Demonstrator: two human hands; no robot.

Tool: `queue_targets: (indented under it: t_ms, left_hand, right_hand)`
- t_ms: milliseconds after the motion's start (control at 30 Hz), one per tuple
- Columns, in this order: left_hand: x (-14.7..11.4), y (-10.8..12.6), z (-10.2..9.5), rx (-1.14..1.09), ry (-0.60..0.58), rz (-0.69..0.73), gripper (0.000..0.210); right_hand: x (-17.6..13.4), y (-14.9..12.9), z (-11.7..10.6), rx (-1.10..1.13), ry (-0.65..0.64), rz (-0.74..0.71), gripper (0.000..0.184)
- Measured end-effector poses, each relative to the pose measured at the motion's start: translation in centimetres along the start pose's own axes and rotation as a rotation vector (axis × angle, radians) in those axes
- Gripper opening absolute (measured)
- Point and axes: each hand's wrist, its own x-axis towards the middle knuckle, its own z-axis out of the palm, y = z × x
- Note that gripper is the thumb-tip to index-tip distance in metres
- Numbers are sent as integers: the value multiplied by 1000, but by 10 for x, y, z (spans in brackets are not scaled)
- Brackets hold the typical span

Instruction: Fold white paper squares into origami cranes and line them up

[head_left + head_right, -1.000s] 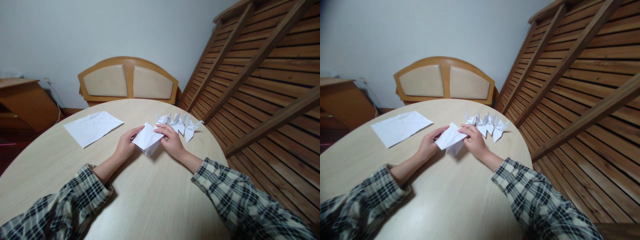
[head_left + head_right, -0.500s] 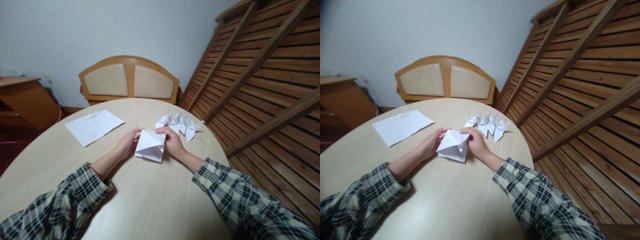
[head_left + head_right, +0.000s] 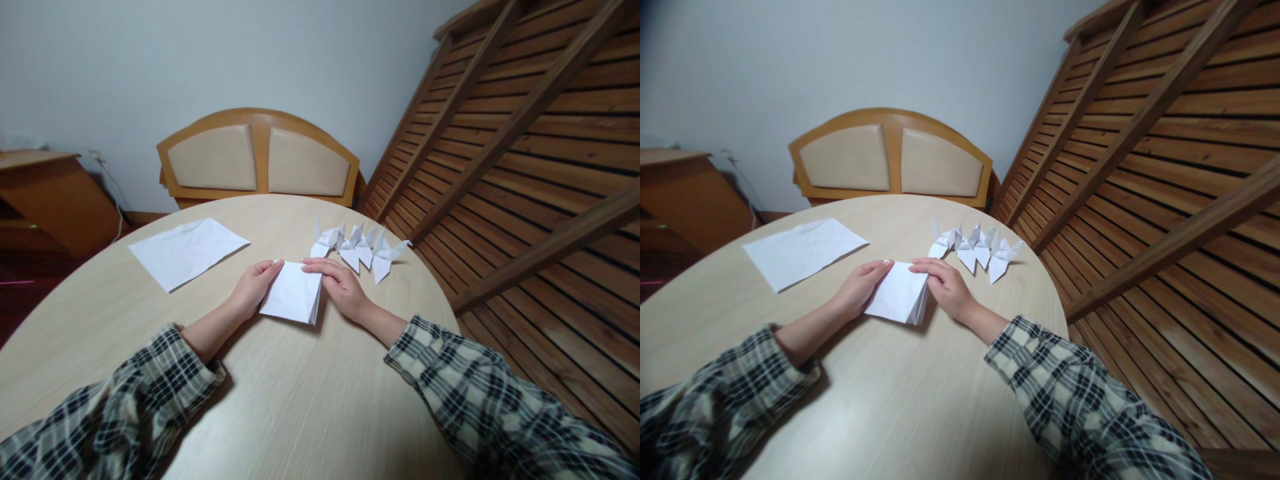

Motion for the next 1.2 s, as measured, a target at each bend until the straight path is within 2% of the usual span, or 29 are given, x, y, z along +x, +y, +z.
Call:
queue_targets:
  t_ms: [133, 233, 400, 500, 600, 800, 933, 1200]
  left_hand:
    - [2, -2, -6, 250, 99, 221, 37]
    - [2, -1, -9, 434, 138, 348, 37]
    - [-2, 3, -7, 628, 118, 457, 39]
    - [-5, 4, -5, 683, 79, 488, 38]
    - [-7, 4, -5, 710, 68, 504, 38]
    - [-6, 4, -10, 716, 69, 417, 34]
    - [-5, 4, -10, 746, 83, 451, 37]
    - [-5, 6, -8, 680, 80, 465, 34]
  right_hand:
    - [1, -4, 1, 162, 3, 155, 28]
    - [3, -5, 4, 162, -17, 248, 22]
    - [3, 0, 10, 202, -169, 264, 17]
    - [1, 1, 10, 208, -262, 275, 16]
    - [1, -1, 10, 175, -274, 296, 14]
    - [2, 2, 9, 55, -134, 297, 15]
    - [2, 7, 8, 54, -29, 274, 13]
    - [3, 5, 8, 73, -16, 288, 12]
